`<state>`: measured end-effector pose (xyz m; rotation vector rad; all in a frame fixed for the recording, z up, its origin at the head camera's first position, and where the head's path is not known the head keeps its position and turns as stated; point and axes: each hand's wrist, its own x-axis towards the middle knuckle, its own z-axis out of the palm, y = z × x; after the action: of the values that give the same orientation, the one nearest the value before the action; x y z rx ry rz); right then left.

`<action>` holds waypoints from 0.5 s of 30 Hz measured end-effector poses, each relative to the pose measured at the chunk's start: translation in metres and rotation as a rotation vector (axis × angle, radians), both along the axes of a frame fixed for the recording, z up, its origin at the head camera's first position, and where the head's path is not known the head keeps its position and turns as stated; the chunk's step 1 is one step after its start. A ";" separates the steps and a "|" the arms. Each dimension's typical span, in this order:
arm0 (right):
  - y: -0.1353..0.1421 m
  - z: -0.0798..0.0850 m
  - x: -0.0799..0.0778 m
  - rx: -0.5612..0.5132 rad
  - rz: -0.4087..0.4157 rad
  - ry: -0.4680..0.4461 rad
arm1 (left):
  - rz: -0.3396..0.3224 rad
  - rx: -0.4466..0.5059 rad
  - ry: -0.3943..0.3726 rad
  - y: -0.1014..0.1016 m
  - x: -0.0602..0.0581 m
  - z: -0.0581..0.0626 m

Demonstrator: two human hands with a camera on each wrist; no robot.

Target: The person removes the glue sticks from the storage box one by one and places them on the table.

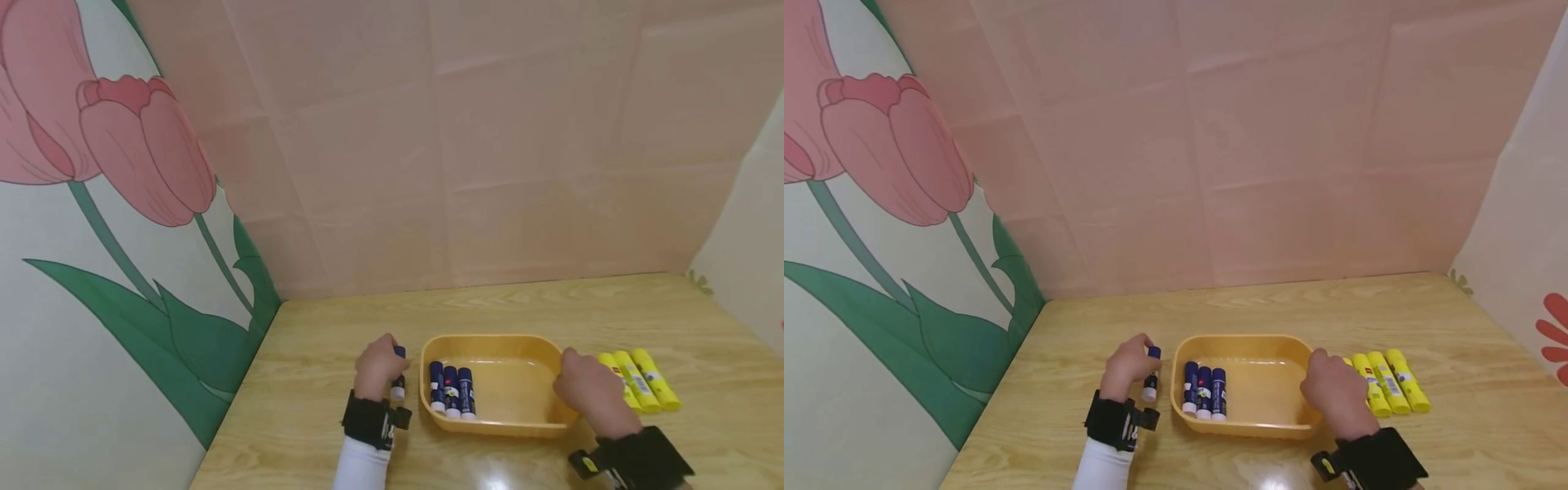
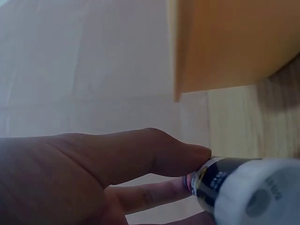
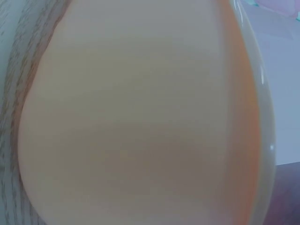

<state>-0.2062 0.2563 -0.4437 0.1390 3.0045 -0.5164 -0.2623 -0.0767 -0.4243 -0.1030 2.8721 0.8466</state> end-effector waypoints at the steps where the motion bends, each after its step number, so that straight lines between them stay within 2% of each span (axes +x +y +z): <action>1: 0.000 0.000 0.000 -0.002 -0.004 -0.004 | -0.006 -0.009 0.000 0.000 -0.001 -0.002; 9: 0.002 0.001 0.000 -0.011 -0.013 -0.017 | -0.040 -0.073 0.008 0.002 -0.006 -0.022; 15: 0.002 -0.001 0.000 -0.022 -0.017 -0.028 | -0.049 -0.111 0.013 0.003 -0.007 -0.032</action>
<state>-0.2064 0.2582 -0.4450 0.1694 2.9717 -0.5443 -0.2695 -0.0741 -0.4560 -0.0396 2.9199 0.6820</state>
